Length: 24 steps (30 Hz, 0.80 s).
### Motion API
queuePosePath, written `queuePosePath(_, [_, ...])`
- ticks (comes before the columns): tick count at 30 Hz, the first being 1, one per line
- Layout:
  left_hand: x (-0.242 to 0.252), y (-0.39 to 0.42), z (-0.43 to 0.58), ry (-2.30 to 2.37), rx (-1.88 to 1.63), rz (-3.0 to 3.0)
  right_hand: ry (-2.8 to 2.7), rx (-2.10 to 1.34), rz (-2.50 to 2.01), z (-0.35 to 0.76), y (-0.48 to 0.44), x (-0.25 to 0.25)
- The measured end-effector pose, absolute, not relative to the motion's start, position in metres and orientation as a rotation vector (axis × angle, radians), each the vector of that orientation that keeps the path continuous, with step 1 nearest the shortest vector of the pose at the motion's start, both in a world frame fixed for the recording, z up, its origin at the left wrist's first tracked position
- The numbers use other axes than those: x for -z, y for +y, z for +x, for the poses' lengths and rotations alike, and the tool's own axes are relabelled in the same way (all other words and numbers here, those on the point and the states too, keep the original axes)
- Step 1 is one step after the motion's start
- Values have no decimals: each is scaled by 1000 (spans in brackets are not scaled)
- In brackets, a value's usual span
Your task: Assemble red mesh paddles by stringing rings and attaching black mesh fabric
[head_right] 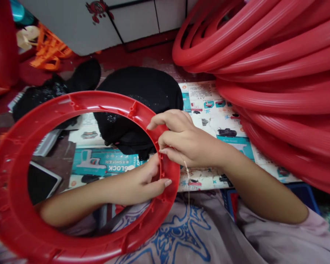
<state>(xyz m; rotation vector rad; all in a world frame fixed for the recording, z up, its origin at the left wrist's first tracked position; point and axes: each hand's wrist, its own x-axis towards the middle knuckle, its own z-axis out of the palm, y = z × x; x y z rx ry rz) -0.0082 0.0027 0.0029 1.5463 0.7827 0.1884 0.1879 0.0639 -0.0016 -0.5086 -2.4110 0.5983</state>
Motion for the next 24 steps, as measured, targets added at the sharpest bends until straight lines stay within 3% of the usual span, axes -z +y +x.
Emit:
queuePosePath(7, [1,4,-4,891,-231,1366,-2486,-756,-697,209,79,-7])
queuePosePath(13, [6,4,-3,957,-238,1400,-2007,-814,-1024,213,75,-39])
queuePosePath(19, [8,4,-3,968,-202,1441,-2955,-592,-1208,178,54,-63])
queuePosePath(24, [4,7,-1,981,-146,1475,-3402,-373,-1283,150,51,-68])
